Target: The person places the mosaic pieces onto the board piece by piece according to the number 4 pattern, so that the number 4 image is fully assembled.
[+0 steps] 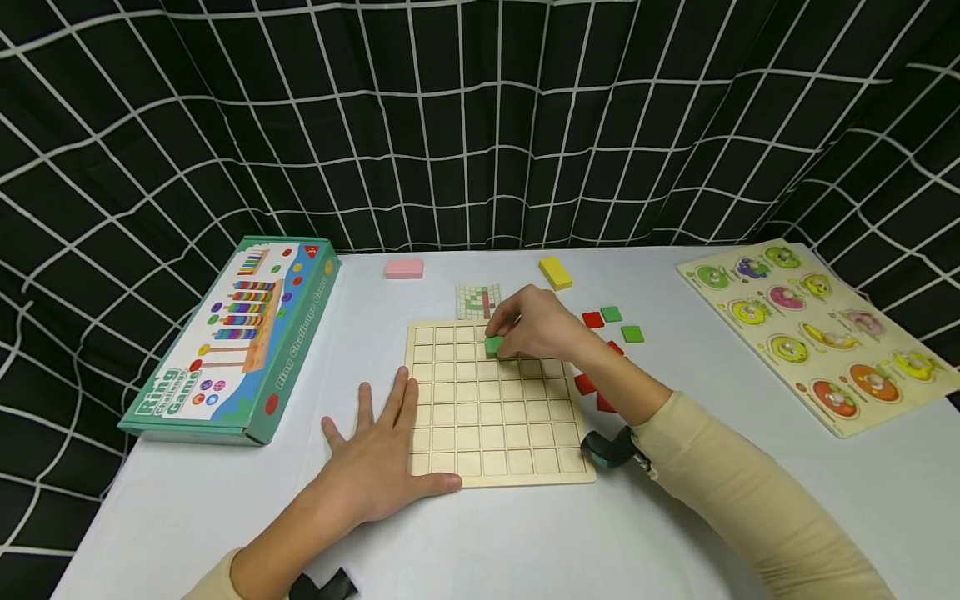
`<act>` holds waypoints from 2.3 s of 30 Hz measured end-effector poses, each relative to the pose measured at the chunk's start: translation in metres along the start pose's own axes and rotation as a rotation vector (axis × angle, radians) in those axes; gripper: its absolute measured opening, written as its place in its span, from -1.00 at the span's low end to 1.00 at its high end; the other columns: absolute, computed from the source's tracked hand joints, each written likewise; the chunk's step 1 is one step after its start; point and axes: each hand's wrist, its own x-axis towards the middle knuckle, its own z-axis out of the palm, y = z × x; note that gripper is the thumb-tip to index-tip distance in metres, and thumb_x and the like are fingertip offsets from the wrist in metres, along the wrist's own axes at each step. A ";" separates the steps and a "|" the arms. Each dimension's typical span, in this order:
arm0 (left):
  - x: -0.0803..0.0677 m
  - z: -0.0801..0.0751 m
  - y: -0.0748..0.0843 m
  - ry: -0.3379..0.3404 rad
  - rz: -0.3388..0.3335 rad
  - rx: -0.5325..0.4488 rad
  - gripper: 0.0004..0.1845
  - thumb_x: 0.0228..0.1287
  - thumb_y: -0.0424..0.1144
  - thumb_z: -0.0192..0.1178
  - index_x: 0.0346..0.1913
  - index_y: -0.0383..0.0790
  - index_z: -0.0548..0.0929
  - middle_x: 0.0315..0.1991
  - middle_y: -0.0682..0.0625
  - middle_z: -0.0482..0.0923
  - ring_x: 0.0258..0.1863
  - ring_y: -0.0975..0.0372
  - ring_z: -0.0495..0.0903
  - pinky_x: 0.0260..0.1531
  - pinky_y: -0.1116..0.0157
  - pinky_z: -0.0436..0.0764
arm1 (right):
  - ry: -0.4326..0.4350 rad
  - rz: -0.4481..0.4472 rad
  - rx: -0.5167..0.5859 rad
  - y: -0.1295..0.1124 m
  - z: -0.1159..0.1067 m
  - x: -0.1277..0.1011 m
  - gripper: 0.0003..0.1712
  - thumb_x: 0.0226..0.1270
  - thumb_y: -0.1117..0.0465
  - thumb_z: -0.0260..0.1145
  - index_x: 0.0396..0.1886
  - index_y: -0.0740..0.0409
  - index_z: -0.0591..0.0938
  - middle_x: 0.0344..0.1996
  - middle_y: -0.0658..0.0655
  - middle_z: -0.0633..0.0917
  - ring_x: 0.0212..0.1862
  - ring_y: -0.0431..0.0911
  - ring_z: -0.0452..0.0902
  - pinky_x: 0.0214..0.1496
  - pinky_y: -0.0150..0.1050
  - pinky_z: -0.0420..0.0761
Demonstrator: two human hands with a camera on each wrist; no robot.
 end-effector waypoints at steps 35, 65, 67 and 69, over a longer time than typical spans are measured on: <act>-0.001 0.001 0.000 0.020 0.007 0.004 0.45 -0.01 0.62 0.28 0.70 -0.24 -0.10 0.73 -0.07 -0.35 0.61 -0.44 -0.20 0.11 -0.74 -0.09 | 0.000 -0.015 -0.111 -0.009 0.012 0.008 -0.72 -0.02 0.45 0.55 -0.26 0.15 0.85 -0.38 0.00 0.74 -0.19 -0.08 0.56 -0.12 -0.27 0.56; 0.000 0.001 0.000 0.007 0.000 -0.002 0.46 -0.02 0.63 0.28 0.70 -0.24 -0.11 0.73 -0.06 -0.38 0.61 -0.43 -0.23 0.11 -0.75 -0.11 | 0.005 -0.040 -0.167 -0.013 0.014 0.009 -0.74 -0.06 0.48 0.54 -0.33 0.14 0.84 -0.45 -0.01 0.73 -0.18 -0.06 0.50 -0.14 -0.24 0.53; -0.001 0.001 0.000 0.006 0.000 -0.003 0.46 -0.02 0.63 0.28 0.70 -0.23 -0.12 0.74 -0.05 -0.37 0.61 -0.43 -0.24 0.12 -0.74 -0.12 | 0.005 -0.039 -0.170 -0.013 0.015 0.009 -0.75 -0.05 0.48 0.55 -0.33 0.15 0.84 -0.45 0.00 0.73 -0.19 -0.06 0.51 -0.16 -0.26 0.54; -0.001 0.000 0.000 0.008 0.001 -0.006 0.46 -0.02 0.62 0.29 0.70 -0.24 -0.11 0.74 -0.06 -0.37 0.61 -0.43 -0.24 0.11 -0.75 -0.12 | 0.008 -0.043 -0.173 -0.013 0.015 0.010 -0.75 -0.06 0.48 0.57 -0.33 0.15 0.84 -0.45 0.00 0.73 -0.21 -0.07 0.52 -0.17 -0.27 0.55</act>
